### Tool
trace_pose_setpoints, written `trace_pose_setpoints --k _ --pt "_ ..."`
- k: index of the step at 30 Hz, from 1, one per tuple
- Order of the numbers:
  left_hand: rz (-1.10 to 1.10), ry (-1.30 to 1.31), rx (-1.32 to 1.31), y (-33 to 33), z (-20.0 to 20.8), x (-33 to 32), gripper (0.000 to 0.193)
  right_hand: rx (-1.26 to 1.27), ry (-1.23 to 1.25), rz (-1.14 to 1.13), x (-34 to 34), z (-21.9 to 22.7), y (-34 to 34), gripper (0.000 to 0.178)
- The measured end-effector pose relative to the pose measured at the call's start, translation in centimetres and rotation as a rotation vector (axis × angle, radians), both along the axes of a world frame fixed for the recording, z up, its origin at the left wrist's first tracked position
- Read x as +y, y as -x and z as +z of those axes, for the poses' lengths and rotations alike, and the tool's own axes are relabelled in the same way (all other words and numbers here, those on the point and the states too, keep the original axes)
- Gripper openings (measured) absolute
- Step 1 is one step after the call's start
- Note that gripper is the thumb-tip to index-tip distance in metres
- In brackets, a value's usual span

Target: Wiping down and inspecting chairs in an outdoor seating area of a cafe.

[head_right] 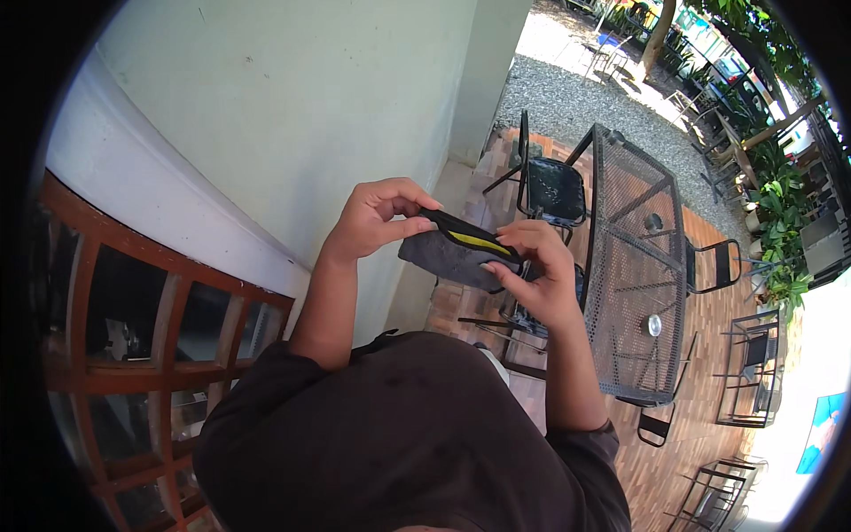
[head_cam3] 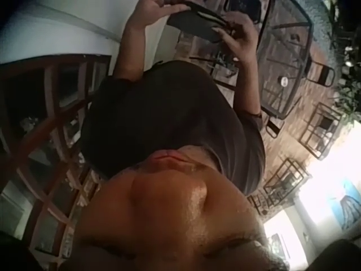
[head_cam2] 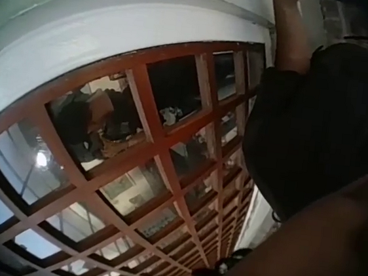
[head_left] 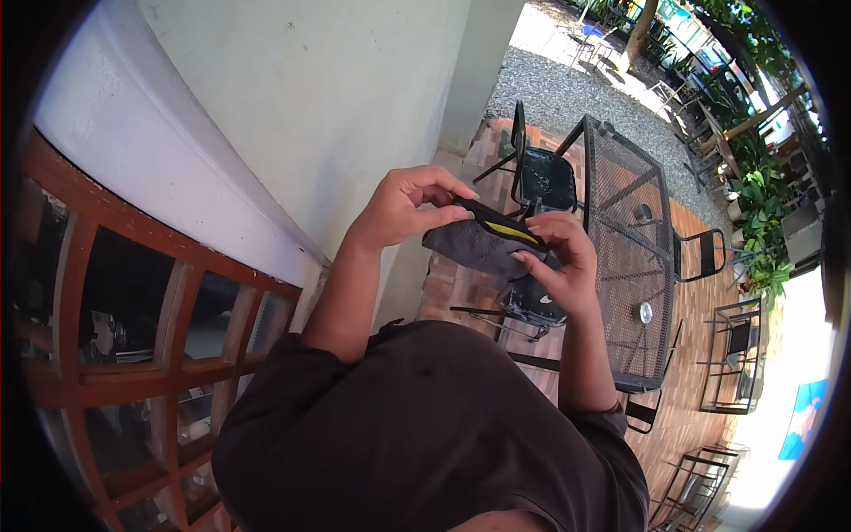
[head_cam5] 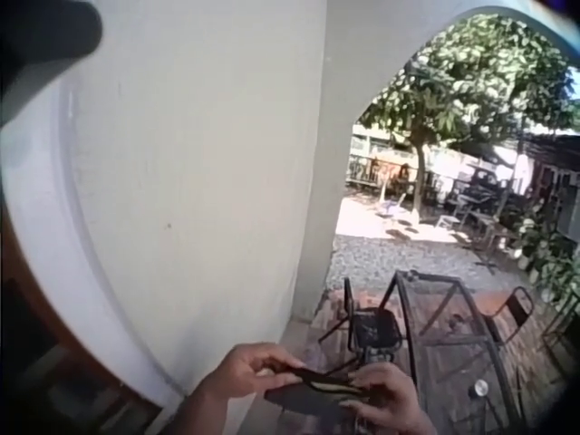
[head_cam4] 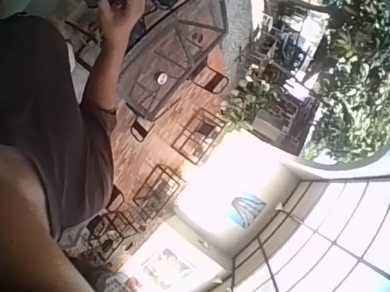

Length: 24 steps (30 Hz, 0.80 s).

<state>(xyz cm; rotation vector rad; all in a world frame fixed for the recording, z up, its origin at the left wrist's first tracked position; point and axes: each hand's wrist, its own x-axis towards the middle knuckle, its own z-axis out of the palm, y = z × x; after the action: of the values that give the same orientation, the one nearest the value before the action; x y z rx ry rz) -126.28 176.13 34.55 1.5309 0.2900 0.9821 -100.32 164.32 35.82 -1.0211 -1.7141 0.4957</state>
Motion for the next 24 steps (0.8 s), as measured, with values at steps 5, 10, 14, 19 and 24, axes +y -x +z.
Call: trace_pose_setpoints --k 5,10,14,19,24 --pt "0.078 -0.019 -0.061 0.5 -0.5 0.4 0.021 -0.213 -0.106 -0.052 -0.4 2.1 0.3 0.030" --pt "0.100 0.007 -0.118 0.7 -0.7 0.5 0.019 -0.285 -0.129 -0.046 -0.8 2.2 0.8 0.026" --pt "0.112 -0.054 -0.139 0.2 -1.0 0.6 0.019 -0.095 0.139 0.038 -0.9 -0.3 0.3 0.027" --pt "0.079 -0.027 -0.108 -0.1 -1.5 -0.1 0.020 0.070 0.308 0.108 -1.3 -2.6 -0.2 0.030" --pt "0.045 -0.033 -0.110 0.0 -1.4 -0.2 0.022 0.133 0.384 0.058 -1.2 -1.7 1.0 0.036"
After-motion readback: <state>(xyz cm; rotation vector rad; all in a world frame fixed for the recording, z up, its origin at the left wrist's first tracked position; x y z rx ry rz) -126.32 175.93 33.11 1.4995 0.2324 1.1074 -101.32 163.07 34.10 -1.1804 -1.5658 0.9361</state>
